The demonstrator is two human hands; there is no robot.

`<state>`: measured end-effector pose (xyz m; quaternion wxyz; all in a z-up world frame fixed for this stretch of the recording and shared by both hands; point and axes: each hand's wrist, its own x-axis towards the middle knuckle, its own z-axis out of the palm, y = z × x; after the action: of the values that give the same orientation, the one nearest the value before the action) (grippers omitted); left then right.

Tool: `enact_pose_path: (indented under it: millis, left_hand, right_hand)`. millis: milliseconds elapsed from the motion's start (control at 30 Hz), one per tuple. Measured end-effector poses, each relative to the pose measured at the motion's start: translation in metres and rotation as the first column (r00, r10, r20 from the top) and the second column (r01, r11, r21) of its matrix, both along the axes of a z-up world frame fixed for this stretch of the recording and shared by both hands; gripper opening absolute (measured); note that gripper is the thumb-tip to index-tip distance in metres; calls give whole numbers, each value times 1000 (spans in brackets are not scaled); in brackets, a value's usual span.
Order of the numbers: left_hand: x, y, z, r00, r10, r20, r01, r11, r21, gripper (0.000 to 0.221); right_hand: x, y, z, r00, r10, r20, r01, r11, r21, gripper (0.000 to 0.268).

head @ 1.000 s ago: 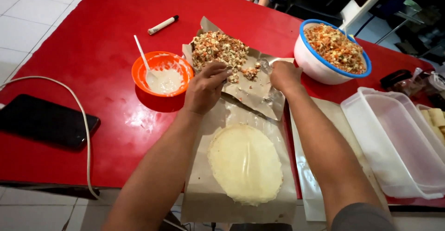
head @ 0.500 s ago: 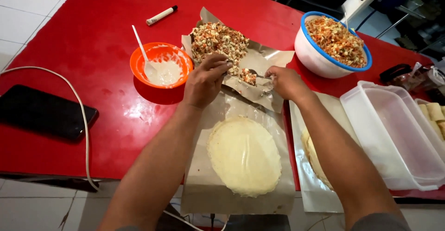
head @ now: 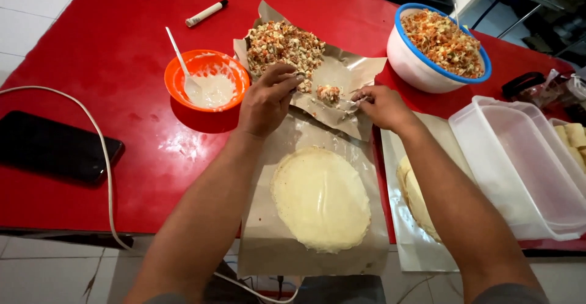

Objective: Preparing crepes by placing filling on a skin and rolling it into a cylinder.

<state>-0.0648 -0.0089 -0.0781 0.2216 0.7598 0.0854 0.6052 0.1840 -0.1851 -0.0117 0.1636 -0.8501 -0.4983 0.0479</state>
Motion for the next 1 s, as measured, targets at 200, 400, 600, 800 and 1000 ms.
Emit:
enact_pose_path:
  millis: [200,400,600,800,1000]
  left_hand:
    - [-4,3,4,1000,-10,23,10,1000,6,21]
    - [-13,2,13,999,-49,-23,52,987,155,18]
    - [-17,-1,16,998,-59,-12,60,989,135,24]
    - [-18,1,13,997,-75,-27,79,987,143,27]
    - [-20,-2,16,998,-70,-5,70,985,159,23]
  right_hand:
    - [-40,-22,46,933,84,-350,-45,992,118,21]
    - [-110,-92,81,927,-49,-371,-28,980,-198,27]
    - [-167,-171,30,892,-119,-437,47,984,-172,23]
    - [-192,-210,-45,992,100,80,-113,976,187,22]
    - [-190,-221,-69,880,108,463,-231,949,217,29]
